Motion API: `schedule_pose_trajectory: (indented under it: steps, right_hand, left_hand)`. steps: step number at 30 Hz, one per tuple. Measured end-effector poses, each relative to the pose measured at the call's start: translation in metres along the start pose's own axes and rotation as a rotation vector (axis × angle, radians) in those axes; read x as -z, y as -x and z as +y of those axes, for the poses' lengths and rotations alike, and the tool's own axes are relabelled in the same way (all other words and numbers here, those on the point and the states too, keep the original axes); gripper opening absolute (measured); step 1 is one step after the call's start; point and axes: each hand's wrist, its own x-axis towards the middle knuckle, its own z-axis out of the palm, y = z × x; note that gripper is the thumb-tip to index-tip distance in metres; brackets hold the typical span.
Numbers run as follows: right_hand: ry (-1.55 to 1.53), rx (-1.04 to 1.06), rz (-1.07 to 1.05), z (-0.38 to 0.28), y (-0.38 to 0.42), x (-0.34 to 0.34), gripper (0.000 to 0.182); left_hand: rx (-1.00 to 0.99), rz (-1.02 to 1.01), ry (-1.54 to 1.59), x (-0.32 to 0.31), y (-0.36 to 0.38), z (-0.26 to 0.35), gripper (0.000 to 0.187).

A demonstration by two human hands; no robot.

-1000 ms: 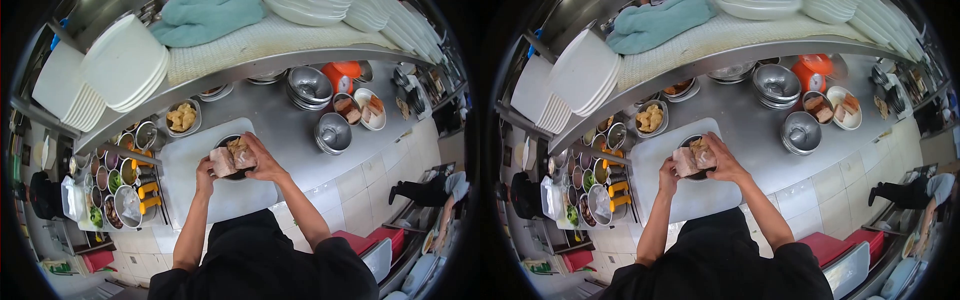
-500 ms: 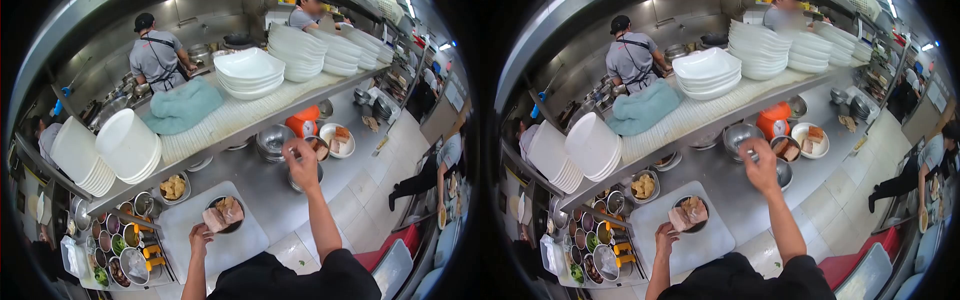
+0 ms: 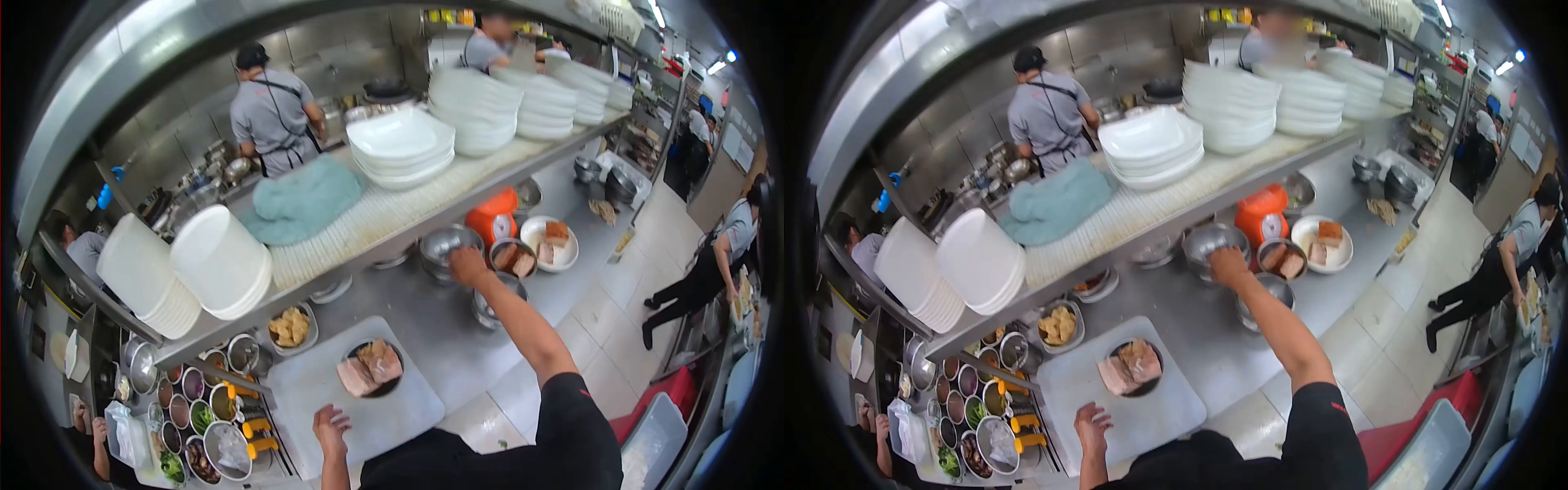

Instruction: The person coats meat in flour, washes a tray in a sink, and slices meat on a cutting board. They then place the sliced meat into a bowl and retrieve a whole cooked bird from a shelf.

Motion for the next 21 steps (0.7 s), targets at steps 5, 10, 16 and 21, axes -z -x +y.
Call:
schedule_pose_trajectory:
  steps: [5,10,16,21]
  right_hand:
    - [-0.173,-0.044,0.153,0.01,-0.013,0.006,0.021]
    - [-0.459,0.047,0.248,-0.026,0.023,0.071,0.026]
    - [-0.624,0.752,-0.044,-0.137,0.114,0.153,0.031]
    - [-0.457,1.063,-0.32,-0.205,0.154,0.186,0.029]
  left_hand:
    - [-0.189,0.048,-0.087,0.007,-0.003,-0.003,0.028]
    - [-0.65,0.055,-0.353,0.01,-0.016,0.006,0.02]
    - [0.033,-0.592,0.021,-0.039,0.047,0.104,0.032]
    - [-0.014,-0.562,0.048,-0.032,0.033,0.119,0.016]
